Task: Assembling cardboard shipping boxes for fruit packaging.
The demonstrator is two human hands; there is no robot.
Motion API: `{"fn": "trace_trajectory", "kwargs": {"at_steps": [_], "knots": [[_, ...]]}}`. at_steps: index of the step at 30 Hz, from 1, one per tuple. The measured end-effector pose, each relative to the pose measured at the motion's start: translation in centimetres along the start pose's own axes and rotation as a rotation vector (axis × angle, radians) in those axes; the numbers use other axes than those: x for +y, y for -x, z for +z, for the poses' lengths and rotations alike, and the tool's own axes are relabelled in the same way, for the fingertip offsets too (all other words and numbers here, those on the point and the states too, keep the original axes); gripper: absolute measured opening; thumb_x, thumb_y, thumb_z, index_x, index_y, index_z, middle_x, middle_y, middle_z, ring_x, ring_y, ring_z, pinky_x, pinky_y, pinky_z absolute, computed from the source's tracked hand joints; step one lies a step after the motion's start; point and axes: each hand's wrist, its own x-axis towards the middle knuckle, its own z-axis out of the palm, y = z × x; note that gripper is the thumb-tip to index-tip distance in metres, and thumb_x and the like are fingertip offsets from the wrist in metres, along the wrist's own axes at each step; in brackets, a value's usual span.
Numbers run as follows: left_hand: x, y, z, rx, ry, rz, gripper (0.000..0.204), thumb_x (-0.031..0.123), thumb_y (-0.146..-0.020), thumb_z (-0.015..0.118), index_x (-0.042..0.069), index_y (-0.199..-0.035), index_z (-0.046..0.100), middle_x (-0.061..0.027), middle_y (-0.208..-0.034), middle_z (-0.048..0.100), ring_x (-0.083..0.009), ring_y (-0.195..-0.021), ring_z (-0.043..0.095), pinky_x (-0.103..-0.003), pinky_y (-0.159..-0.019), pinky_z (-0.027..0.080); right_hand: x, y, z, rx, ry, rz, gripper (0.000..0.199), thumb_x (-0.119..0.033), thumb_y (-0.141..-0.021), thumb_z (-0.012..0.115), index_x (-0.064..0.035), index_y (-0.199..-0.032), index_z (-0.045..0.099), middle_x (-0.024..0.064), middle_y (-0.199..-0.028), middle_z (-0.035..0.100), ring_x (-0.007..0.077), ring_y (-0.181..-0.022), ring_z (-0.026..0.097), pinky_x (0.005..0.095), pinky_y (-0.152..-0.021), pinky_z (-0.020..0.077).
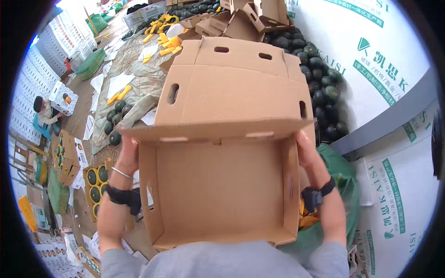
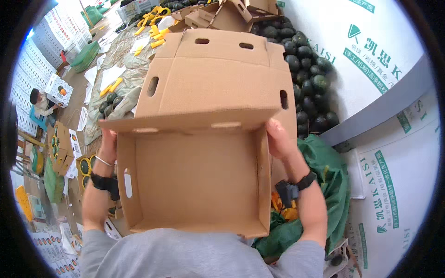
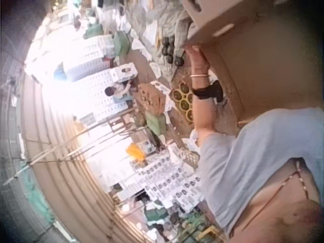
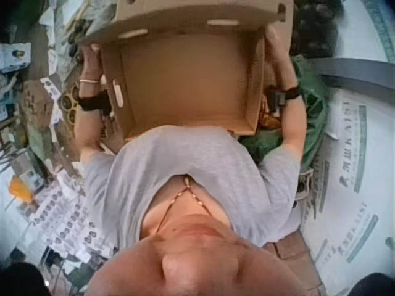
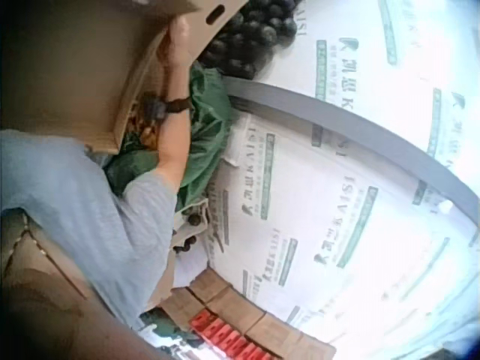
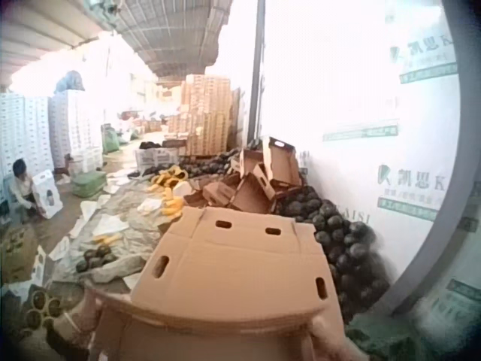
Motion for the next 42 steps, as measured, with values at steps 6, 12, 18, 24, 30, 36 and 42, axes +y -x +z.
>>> {"fn": "trace_trajectory", "kwargs": {"at_steps": [6,12,18,24,30,36,42], "knots": [[8.4,-4.4,8.7,-0.598,-1.453,-0.022,0.062,0.036,-0.073,0.07,0.001,-0.12,0.049,-0.0142,-0.109,0.056,-0.0238,-0.103,0.055,-0.033,-0.087,0.044,-11.6,-1.2,4.2,-0.849,1.226,-0.127,0.037,-0.032,-0.08,0.063,-0.0009,-0.099,0.057,0.0157,-0.093,0.061,0.0256,-0.092,0.059,0.0346,-0.078,0.047],[4.0,-5.5,10.1,-0.304,-2.291,0.115,0.044,0.025,-0.072,0.067,0.004,-0.107,0.049,-0.0137,-0.09,0.058,-0.0337,-0.082,0.059,-0.039,-0.069,0.05,-8.6,-1.6,8.6,-0.47,1.737,-0.457,0.018,-0.018,-0.073,0.063,-0.0045,-0.082,0.054,0.0147,-0.079,0.062,0.033,-0.078,0.063,0.0416,-0.067,0.0514],[12.8,-3.6,5.9,0.278,-1.036,0.803,0.083,0.02,-0.073,0.069,-0.001,-0.138,0.023,-0.0173,-0.14,0.031,-0.0269,-0.131,0.028,-0.036,-0.108,0.021,-20.3,-8.1,1.7,0.334,1.254,-0.372,0.042,-0.031,-0.079,0.059,0.0002,-0.108,0.054,0.0201,-0.088,0.064,0.0394,-0.084,0.06,0.0437,-0.073,0.0497],[-1.3,-1.3,-3.2,0.415,-1.051,0.191,0.096,0.018,-0.069,0.071,-0.005,-0.139,0.01,-0.0211,-0.143,0.022,-0.0295,-0.133,0.024,-0.037,-0.108,0.021,-12.1,-2.8,0.4,0.212,1.042,-0.293,0.086,-0.041,-0.076,0.067,0.0062,-0.135,0.025,0.0272,-0.137,0.031,0.034,-0.129,0.031,0.0392,-0.105,0.0265],[-1.6,-0.9,2.8,0.163,-0.894,0.24,0.094,0.015,-0.069,0.068,-0.005,-0.139,0.01,-0.0227,-0.144,0.02,-0.0318,-0.134,0.021,-0.039,-0.108,0.019,-2.6,4.6,-2.7,0.154,0.912,0.122,0.086,-0.029,-0.068,0.075,0.0048,-0.131,0.026,0.0238,-0.131,0.036,0.0358,-0.123,0.037,0.0393,-0.101,0.0324],[-1.2,-3.0,8.6,-0.175,-1.641,0.413,0.073,0.015,-0.073,0.063,-0.006,-0.133,0.028,-0.0255,-0.139,0.027,-0.0355,-0.132,0.025,-0.04,-0.108,0.022,-5.8,5.9,3.3,0.197,1.183,-0.152,0.052,-0.013,-0.075,0.063,0.0039,-0.118,0.04,0.0244,-0.123,0.041,0.0381,-0.117,0.041,0.0406,-0.095,0.0371],[0.4,-6.4,9.4,-0.556,-1.87,0.409,0.058,0.004,-0.072,0.06,0.014,-0.127,0.045,-0.0175,-0.112,0.047,-0.0324,-0.105,0.05,-0.038,-0.085,0.046,-4.0,2.9,6.8,-0.374,1.541,-0.509,0.051,-0.007,-0.074,0.059,-0.0088,-0.123,0.045,0.0225,-0.112,0.047,0.0353,-0.108,0.048,0.0416,-0.089,0.0415]]}}
